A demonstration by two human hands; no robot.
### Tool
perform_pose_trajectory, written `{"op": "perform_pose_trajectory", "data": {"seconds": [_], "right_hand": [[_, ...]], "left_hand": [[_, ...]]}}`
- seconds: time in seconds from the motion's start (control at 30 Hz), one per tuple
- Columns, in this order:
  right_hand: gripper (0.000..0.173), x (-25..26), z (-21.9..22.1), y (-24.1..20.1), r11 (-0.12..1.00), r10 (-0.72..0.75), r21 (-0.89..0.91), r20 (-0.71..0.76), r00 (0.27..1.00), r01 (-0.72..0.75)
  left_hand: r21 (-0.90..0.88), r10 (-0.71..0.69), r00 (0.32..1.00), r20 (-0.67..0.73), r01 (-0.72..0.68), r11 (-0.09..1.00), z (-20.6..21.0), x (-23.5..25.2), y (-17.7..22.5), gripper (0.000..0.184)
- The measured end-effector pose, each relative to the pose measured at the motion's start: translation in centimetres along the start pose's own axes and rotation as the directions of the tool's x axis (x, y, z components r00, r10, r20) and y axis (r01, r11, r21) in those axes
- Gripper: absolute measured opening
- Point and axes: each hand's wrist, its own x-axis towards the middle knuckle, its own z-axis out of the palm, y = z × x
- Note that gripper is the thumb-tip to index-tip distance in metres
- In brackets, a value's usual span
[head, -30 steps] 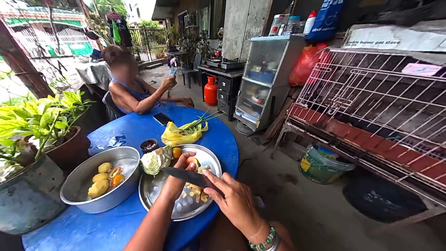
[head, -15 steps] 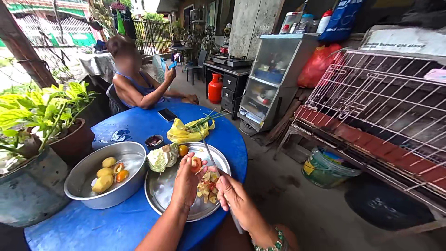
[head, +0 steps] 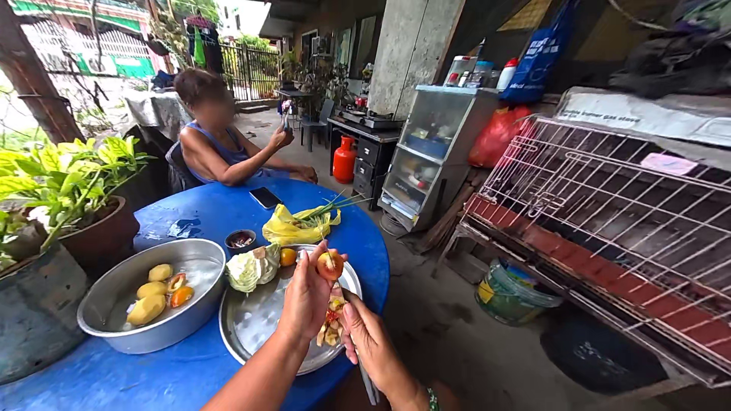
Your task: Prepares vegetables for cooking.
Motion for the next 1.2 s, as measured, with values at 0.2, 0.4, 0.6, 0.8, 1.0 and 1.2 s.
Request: {"op": "perform_pose_trajectory", "data": {"seconds": [0.2, 0.4, 0.6, 0.8, 1.0, 1.2], "right_hand": [[0.046, 0.0, -1.3, -0.4, 0.983, 0.065, 0.17, -0.008, 0.998, -0.063], [0.04, 0.0, -1.0, 0.1, 0.968, 0.102, 0.219, 0.082, 0.991, -0.118], [0.048, -0.3, 0.1, 0.7, 0.987, 0.029, 0.156, 0.089, 0.996, -0.042], [0.05, -0.6, -0.2, 0.8, 0.995, -0.028, 0.098, 0.089, 0.996, 0.019], [0.053, -0.9, -0.2, 1.3, 0.997, -0.054, 0.06, 0.071, 0.996, 0.05], [0.053, -1.0, -0.1, 1.5, 0.997, -0.057, 0.062, 0.069, 0.996, 0.053]], "left_hand": [[0.024, -0.089, 0.961, 0.262, 0.086, 0.996, -1.2, 1.1, 0.4, 0.038], [-0.073, -0.056, 0.914, 0.402, 0.093, 0.993, -4.7, 1.8, -0.2, 0.041], [-0.201, -0.069, 0.982, 0.174, 0.104, 0.974, -4.8, 0.5, -0.2, 0.035], [-0.208, -0.041, 0.978, 0.202, 0.084, 0.974, -4.5, 0.4, 0.0, 0.045], [-0.265, -0.045, 0.986, 0.16, 0.087, 0.96, -4.0, 0.0, 0.4, 0.041], [-0.286, -0.039, 0.992, 0.124, 0.074, 0.955, -3.9, -0.1, 0.3, 0.037]]}}
